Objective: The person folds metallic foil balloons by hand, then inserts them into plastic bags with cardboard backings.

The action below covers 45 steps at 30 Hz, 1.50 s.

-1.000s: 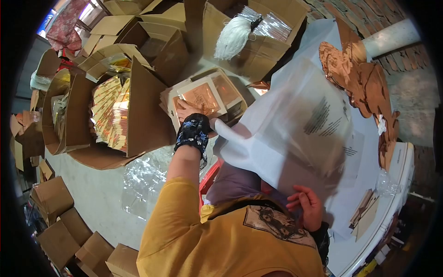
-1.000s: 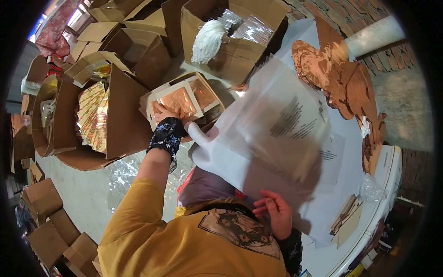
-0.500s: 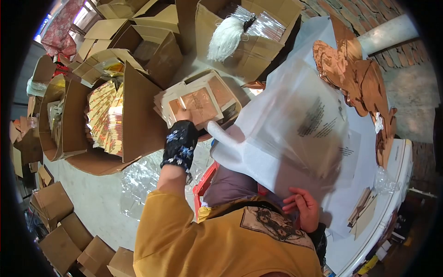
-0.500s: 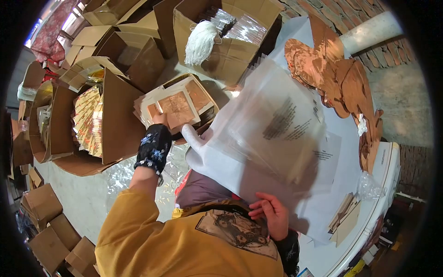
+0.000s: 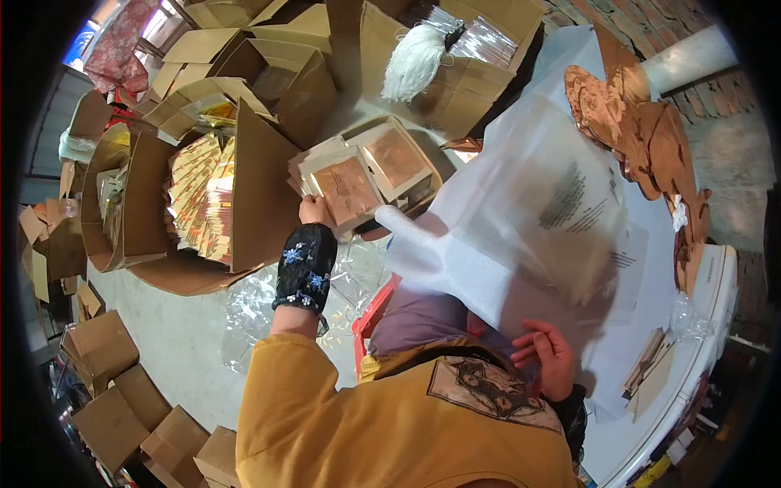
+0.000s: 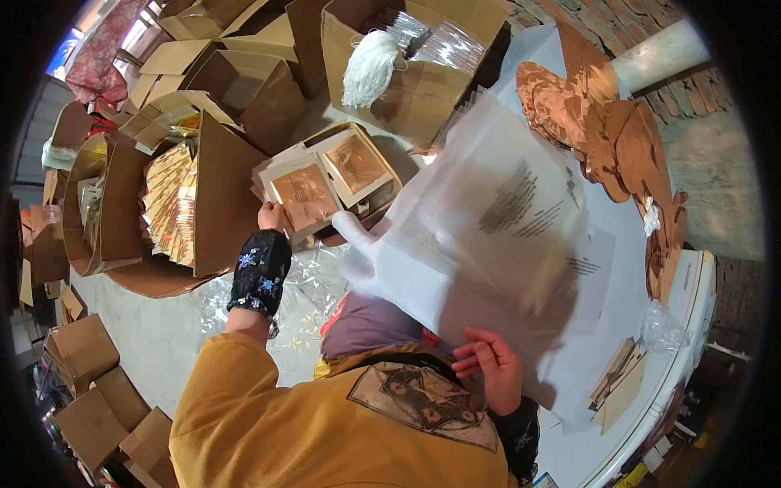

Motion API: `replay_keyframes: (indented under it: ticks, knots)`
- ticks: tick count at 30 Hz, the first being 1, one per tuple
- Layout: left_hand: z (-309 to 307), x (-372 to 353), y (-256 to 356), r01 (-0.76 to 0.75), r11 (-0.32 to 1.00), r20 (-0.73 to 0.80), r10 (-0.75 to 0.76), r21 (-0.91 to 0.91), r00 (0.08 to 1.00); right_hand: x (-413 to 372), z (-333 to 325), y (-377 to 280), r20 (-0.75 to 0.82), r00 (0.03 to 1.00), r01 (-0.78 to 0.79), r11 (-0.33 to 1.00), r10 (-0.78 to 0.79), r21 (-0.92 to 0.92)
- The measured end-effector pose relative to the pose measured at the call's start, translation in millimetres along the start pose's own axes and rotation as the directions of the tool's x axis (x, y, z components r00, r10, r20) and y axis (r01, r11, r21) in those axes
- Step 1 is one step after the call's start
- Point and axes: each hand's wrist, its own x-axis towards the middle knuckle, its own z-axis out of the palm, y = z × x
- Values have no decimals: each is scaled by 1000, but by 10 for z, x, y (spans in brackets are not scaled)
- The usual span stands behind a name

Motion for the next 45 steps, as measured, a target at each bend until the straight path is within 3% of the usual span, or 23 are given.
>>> replay_keyframes:
  ticks: [5,8,11,15,16,19,20,23,26,30,33,35,37,39,42,44,45]
  knots:
    - [157,153,-283,39,999,-159,-41,-12,986,-5,28,-19,-9,1000,11,1000,-11,-4]
    - [118,271,-477,107,992,-116,-115,-73,987,-10,35,-12,-6,999,31,1000,-31,0]
    - [-107,41,-113,126,992,-12,-126,-15,992,-8,34,-5,1,1000,27,1000,-27,1]
    - [114,149,-209,25,997,-73,-30,-68,997,-38,74,-80,-24,999,32,999,-33,-34]
    - [54,130,-160,87,996,-5,-87,34,996,-50,66,-115,-39,999,28,998,-31,-58]
    - [-55,156,-336,18,1000,-125,-19,-13,992,-71,-31,-177,-134,983,103,983,-124,-149]
    - [-106,140,-351,46,970,-63,-63,-240,996,-57,-88,-179,-171,970,140,973,-171,-183]
    - [-255,154,-379,98,861,-12,-120,-500,993,162,-264,-239,-280,822,401,852,-497,-337]
    - [-414,294,69,-3,790,-26,-16,-613,1000,458,-490,-307,-276,575,369,545,-770,-753]
    - [-516,660,1659,-282,618,-92,321,-734,943,702,-812,-99,-9,534,268,179,-845,-947]
    - [-462,1114,2839,-579,557,-159,624,-596,765,734,-749,-149,87,584,291,108,-807,-951]
    - [-400,1229,3584,-598,581,-69,683,-553,727,730,-780,-109,70,624,256,119,-778,-959]
    - [-49,1488,3986,-630,547,-26,744,-551,668,700,-780,-87,49,667,233,146,-744,-961]
    - [348,1712,4285,-716,556,114,816,-423,566,747,-783,-70,49,656,231,139,-753,-963]
    - [1037,1941,4645,-839,525,450,790,-146,416,707,-809,21,37,689,218,158,-724,-963]
    - [1525,2049,4855,-910,413,610,727,-23,315,680,-814,47,21,718,208,186,-695,-960]
    - [1836,2088,4907,-917,394,660,673,64,336,661,-797,37,10,731,202,203,-682,-958]
